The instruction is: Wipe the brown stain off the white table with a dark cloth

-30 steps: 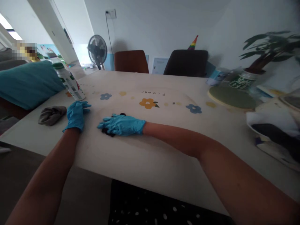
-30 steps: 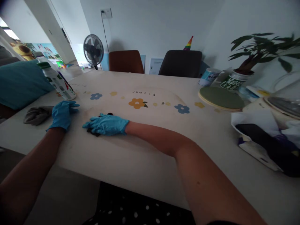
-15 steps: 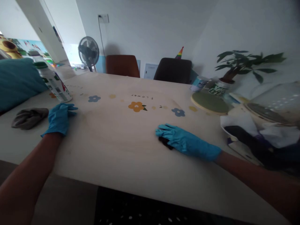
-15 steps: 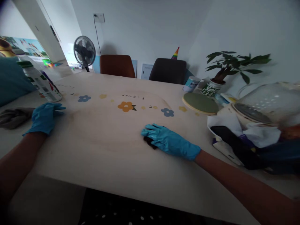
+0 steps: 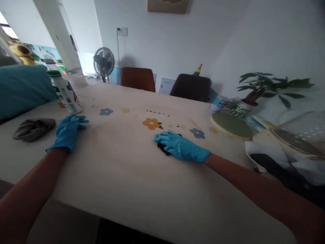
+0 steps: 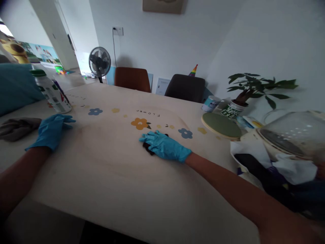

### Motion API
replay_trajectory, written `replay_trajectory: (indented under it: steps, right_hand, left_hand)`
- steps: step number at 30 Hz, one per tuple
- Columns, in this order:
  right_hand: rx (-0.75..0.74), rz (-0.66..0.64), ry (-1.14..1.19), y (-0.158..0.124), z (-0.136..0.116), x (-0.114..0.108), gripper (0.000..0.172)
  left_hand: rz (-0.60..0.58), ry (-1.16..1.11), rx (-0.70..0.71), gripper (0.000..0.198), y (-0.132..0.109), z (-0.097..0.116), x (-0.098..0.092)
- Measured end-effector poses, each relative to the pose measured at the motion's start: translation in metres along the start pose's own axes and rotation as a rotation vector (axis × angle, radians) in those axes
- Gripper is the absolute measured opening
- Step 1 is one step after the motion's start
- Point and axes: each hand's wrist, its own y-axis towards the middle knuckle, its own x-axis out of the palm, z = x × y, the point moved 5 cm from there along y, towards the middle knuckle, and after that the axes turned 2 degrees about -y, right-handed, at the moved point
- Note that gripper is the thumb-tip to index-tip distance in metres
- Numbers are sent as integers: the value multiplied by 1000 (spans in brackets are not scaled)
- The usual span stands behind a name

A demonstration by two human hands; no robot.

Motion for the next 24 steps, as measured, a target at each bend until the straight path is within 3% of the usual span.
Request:
replay_trajectory:
  steps: [9, 16, 20, 24]
  right_hand:
    - [-284, -37, -10, 180, -53, 21, 59]
    - [-165, 17, -181, 317, -99, 50, 58]
    - [-58, 119, -201, 357, -108, 57, 57]
    - [-95, 145, -171, 347, -96, 53, 54]
  left_hand:
    - [16, -7, 20, 27, 5, -6, 3]
    - [-24, 31, 41, 36, 8, -12, 0]
    - [-64, 84, 40, 42, 17, -21, -3]
    - [-77, 70, 25, 43, 22, -24, -5]
